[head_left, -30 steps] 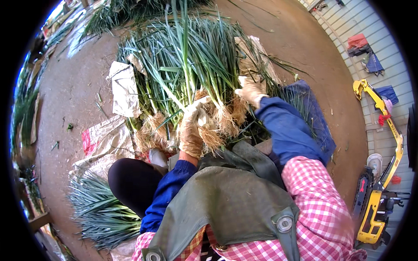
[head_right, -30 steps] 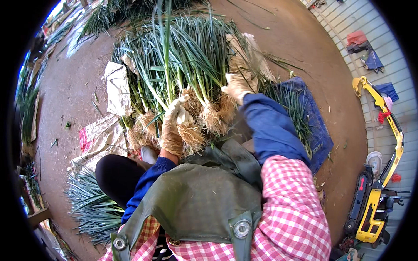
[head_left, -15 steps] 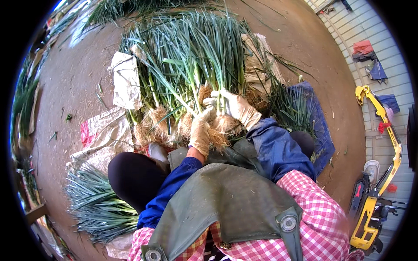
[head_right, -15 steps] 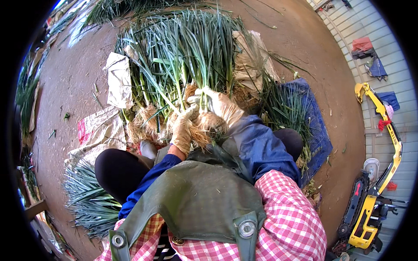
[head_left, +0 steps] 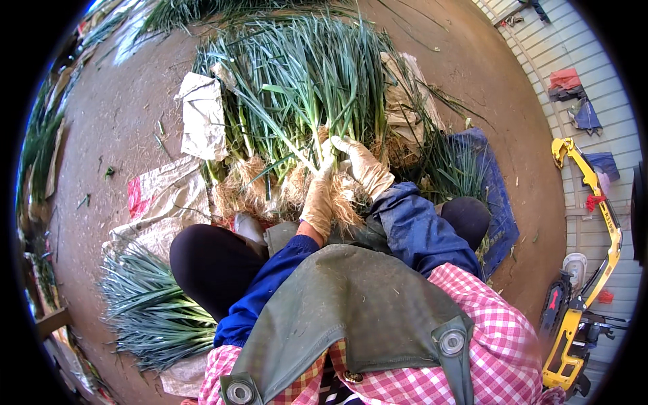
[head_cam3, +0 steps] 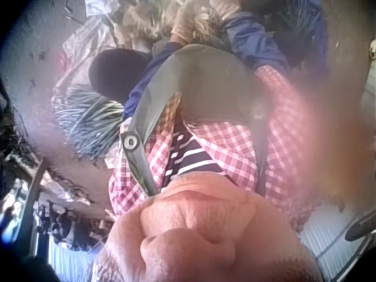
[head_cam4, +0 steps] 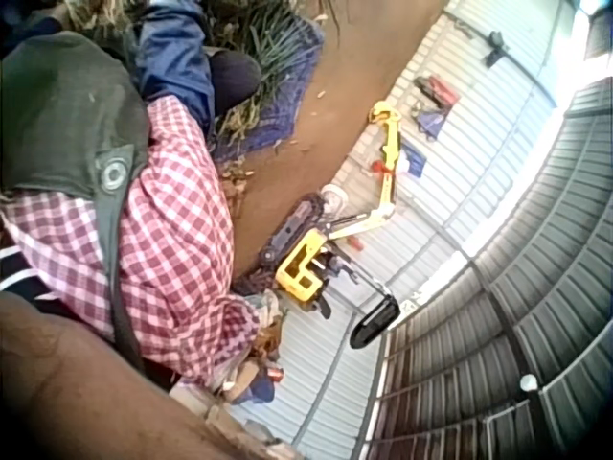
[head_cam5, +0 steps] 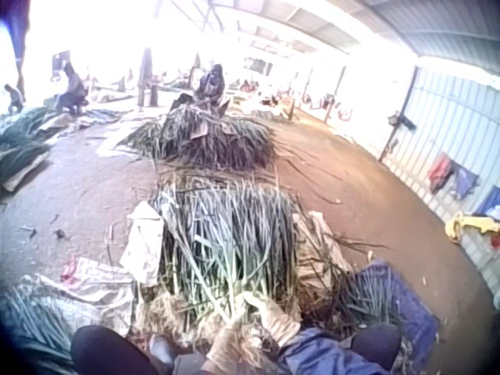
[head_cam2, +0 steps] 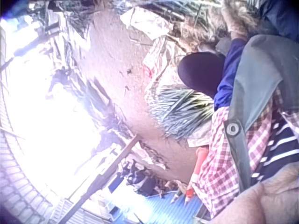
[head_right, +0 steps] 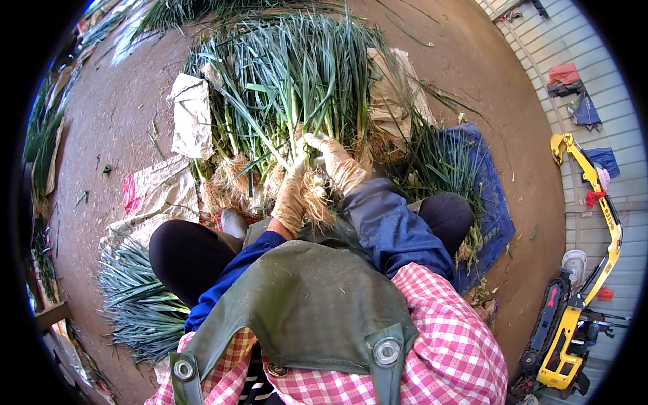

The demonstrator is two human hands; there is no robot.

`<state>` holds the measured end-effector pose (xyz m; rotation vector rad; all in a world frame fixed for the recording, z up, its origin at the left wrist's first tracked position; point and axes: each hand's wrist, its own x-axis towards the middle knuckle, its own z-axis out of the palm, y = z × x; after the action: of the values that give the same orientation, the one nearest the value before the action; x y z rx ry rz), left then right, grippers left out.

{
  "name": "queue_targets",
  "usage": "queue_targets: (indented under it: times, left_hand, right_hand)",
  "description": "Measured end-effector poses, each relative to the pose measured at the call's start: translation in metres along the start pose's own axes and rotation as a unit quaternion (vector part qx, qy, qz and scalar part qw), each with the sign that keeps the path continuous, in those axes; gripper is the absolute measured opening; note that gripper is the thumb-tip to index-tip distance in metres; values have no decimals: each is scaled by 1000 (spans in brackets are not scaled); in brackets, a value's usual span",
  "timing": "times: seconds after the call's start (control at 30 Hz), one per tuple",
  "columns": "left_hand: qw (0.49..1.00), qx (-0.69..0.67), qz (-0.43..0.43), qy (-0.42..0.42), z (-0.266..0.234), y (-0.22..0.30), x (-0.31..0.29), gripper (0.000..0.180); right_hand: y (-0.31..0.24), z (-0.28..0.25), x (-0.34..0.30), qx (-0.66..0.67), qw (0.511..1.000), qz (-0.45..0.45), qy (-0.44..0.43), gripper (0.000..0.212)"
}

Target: The person peels and cleans scallions by hand, removing outer leaves and dirt, and then bundles them together on a tarp.

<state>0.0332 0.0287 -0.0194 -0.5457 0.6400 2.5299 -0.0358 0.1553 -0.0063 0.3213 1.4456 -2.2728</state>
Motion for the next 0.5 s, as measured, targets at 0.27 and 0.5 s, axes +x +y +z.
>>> queue_targets:
  times: [0.27,0.5]
  left_hand:
    - [997,69,24,37,-10,-6,7,25]
    - [994,89,55,31,-8,3,2,28]
  right_hand:
    - [11,2,-4,-157,977,-81,116,12]
    - [6,-15,-16,-148,976,-84,133,13]
